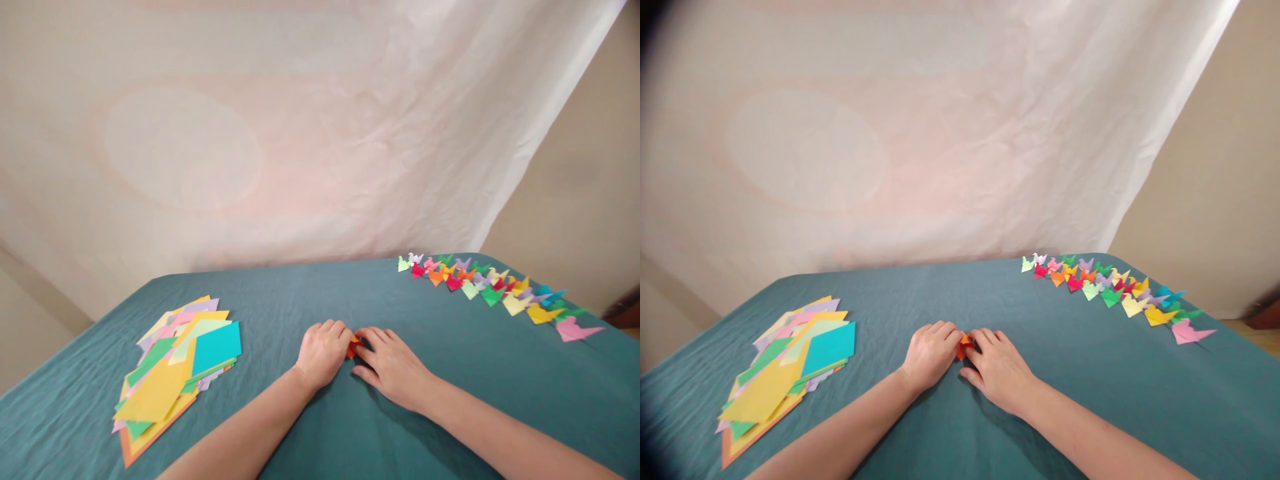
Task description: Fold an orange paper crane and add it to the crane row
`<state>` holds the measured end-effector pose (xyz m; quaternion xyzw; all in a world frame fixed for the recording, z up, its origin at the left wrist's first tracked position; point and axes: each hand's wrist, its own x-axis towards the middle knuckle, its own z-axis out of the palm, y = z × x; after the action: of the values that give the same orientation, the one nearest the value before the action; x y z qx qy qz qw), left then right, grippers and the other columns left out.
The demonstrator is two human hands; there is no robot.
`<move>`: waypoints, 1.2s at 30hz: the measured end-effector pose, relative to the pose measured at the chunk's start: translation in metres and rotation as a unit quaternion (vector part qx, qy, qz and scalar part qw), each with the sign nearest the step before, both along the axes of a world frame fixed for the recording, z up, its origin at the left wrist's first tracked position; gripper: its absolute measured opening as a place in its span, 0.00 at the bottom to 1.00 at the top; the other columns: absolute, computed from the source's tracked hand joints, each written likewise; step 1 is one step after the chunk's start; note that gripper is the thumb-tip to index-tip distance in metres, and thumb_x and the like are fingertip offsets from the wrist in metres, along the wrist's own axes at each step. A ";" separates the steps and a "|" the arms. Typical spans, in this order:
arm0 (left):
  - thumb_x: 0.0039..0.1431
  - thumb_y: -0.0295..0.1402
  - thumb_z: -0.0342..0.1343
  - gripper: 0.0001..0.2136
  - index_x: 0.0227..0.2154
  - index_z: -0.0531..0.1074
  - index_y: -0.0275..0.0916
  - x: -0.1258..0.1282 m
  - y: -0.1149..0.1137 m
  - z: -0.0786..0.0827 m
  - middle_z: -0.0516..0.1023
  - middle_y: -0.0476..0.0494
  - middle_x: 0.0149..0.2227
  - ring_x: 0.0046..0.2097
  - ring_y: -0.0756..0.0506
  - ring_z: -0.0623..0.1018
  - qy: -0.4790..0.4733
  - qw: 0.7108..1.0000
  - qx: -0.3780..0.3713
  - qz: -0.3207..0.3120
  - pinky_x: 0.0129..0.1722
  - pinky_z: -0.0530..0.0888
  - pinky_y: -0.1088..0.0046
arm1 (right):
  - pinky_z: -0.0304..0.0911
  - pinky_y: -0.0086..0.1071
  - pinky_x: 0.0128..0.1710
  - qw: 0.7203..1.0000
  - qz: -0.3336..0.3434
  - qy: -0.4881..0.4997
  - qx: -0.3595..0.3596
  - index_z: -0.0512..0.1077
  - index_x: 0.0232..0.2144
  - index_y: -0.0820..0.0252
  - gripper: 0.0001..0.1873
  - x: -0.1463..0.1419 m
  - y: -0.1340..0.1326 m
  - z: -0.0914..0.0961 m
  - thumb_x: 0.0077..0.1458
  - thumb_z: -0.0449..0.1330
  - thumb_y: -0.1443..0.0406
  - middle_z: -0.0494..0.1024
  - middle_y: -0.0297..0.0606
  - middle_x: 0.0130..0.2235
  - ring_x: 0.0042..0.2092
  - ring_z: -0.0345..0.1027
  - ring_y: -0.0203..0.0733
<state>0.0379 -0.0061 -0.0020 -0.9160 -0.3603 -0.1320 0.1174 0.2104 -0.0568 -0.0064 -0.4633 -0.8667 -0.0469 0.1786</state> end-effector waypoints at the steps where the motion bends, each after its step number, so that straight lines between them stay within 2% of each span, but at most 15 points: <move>1: 0.58 0.29 0.51 0.02 0.31 0.68 0.40 0.000 0.001 -0.001 0.71 0.46 0.33 0.36 0.45 0.71 -0.011 1.000 -0.016 0.005 0.33 0.67 0.70 | 0.58 0.42 0.45 1.000 -0.001 -0.001 0.001 0.71 0.40 0.58 0.14 0.000 0.000 0.000 0.57 0.54 0.57 0.70 0.43 0.44 0.47 0.62 0.47; 8: 0.51 0.27 0.55 0.09 0.36 0.69 0.42 -0.002 0.010 -0.006 0.72 0.48 0.38 0.40 0.46 0.72 -0.107 0.986 -0.117 0.054 0.37 0.69 0.73 | 0.58 0.41 0.45 1.000 0.001 -0.006 -0.007 0.70 0.43 0.58 0.14 0.002 0.001 -0.002 0.57 0.54 0.58 0.70 0.43 0.43 0.46 0.62 0.47; 13: 0.52 0.26 0.53 0.06 0.33 0.70 0.41 0.000 0.009 -0.004 0.72 0.47 0.36 0.39 0.46 0.72 -0.082 0.987 -0.125 0.056 0.37 0.69 0.72 | 0.58 0.42 0.45 1.000 -0.001 -0.012 -0.012 0.70 0.43 0.59 0.14 0.001 0.001 -0.002 0.58 0.53 0.58 0.69 0.44 0.44 0.46 0.62 0.48; 19: 0.58 0.29 0.48 0.07 0.38 0.69 0.42 -0.007 -0.010 0.006 0.72 0.46 0.39 0.42 0.46 0.71 -0.090 0.988 -0.125 0.031 0.41 0.68 0.72 | 0.57 0.42 0.46 1.000 0.000 -0.007 -0.029 0.71 0.41 0.58 0.14 0.001 0.001 0.000 0.58 0.53 0.57 0.69 0.44 0.47 0.48 0.61 0.49; 22: 0.57 0.31 0.50 0.08 0.40 0.67 0.41 -0.008 -0.017 0.005 0.71 0.46 0.40 0.41 0.45 0.71 -0.113 0.984 -0.132 0.038 0.42 0.68 0.70 | 0.57 0.42 0.46 0.999 0.001 0.000 -0.032 0.71 0.41 0.59 0.14 0.001 0.000 0.001 0.58 0.53 0.57 0.69 0.45 0.47 0.48 0.61 0.49; 26: 0.54 0.30 0.55 0.08 0.38 0.66 0.40 -0.008 -0.014 -0.002 0.70 0.47 0.38 0.41 0.46 0.71 -0.162 0.972 -0.165 0.050 0.41 0.68 0.70 | 0.58 0.42 0.45 0.999 0.001 0.017 -0.031 0.71 0.41 0.59 0.12 0.002 -0.002 -0.001 0.58 0.53 0.60 0.70 0.45 0.45 0.47 0.62 0.49; 31: 0.53 0.32 0.57 0.10 0.38 0.66 0.40 -0.010 -0.008 -0.009 0.70 0.47 0.38 0.41 0.45 0.70 -0.196 0.965 -0.164 0.049 0.41 0.67 0.69 | 0.59 0.39 0.45 0.993 0.025 0.112 -0.028 0.72 0.40 0.56 0.11 0.008 0.001 -0.010 0.58 0.52 0.67 0.71 0.41 0.45 0.45 0.64 0.44; 36: 0.51 0.33 0.59 0.10 0.37 0.67 0.40 -0.010 -0.006 -0.011 0.70 0.47 0.37 0.40 0.45 0.70 -0.215 0.958 -0.181 0.057 0.40 0.67 0.69 | 0.61 0.34 0.43 0.959 -0.005 0.271 -0.082 0.72 0.36 0.57 0.08 0.017 0.013 -0.016 0.56 0.53 0.68 0.73 0.38 0.39 0.40 0.67 0.39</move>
<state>0.0276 -0.0117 -0.0129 -0.8500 -0.4465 -0.2511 -0.1229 0.2274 -0.0440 -0.0227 -0.4757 -0.7848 0.1509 0.3675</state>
